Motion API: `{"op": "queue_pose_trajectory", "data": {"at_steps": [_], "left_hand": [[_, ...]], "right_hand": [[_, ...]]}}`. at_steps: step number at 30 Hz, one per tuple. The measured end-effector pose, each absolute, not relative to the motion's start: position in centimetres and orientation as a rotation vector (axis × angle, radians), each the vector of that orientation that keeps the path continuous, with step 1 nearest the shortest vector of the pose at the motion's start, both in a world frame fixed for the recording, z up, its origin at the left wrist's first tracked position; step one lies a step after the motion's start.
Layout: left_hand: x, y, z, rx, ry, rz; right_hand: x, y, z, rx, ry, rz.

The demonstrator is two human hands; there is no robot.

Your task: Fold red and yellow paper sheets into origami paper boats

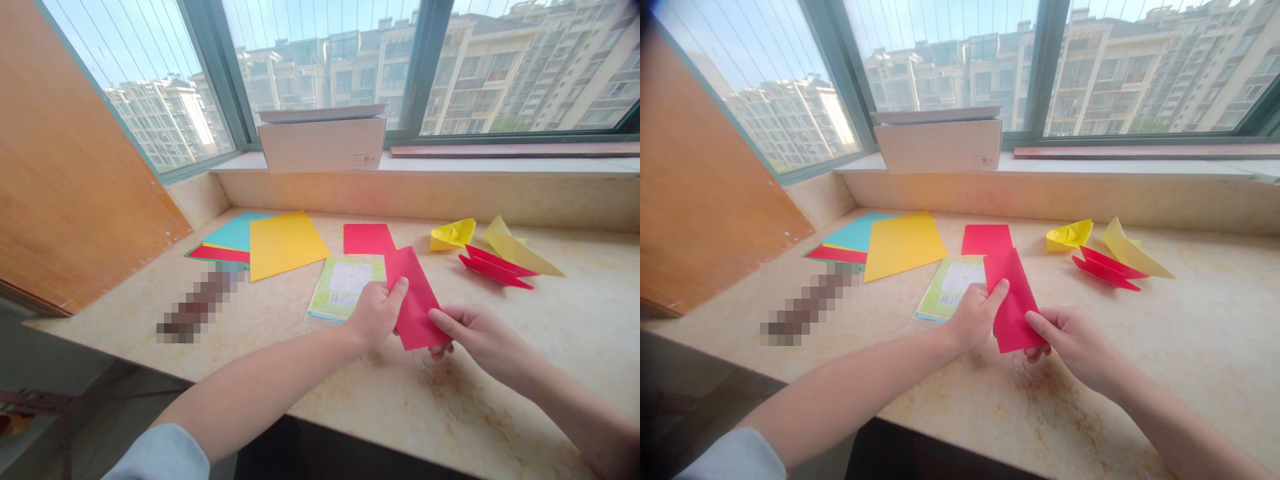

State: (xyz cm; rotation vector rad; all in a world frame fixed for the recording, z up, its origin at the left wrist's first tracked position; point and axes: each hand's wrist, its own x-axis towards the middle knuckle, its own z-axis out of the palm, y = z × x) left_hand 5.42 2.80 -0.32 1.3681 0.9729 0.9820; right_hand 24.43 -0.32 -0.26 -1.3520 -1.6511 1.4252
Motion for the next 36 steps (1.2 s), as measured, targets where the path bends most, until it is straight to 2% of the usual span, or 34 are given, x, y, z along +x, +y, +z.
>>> {"op": "queue_pose_trajectory", "data": {"at_steps": [11, 19, 29, 36], "left_hand": [[5.3, 3.2, -0.4, 1.369, 1.118, 1.059], [4.9, 3.1, 0.1, 1.480, 0.879, 0.825], [4.8, 3.3, 0.7, 1.408, 1.046, 0.945], [4.7, 3.1, 0.5, 1.459, 1.028, 0.911]], "right_hand": [[23.7, -0.4, 0.3, -1.286, -1.554, 1.522], [23.5, -0.2, 0.7, -1.237, -1.560, 1.364], [24.6, -0.6, 1.4, -1.332, -1.704, 1.340], [26.0, 0.7, 2.4, -1.157, -1.663, 1.198]]}}
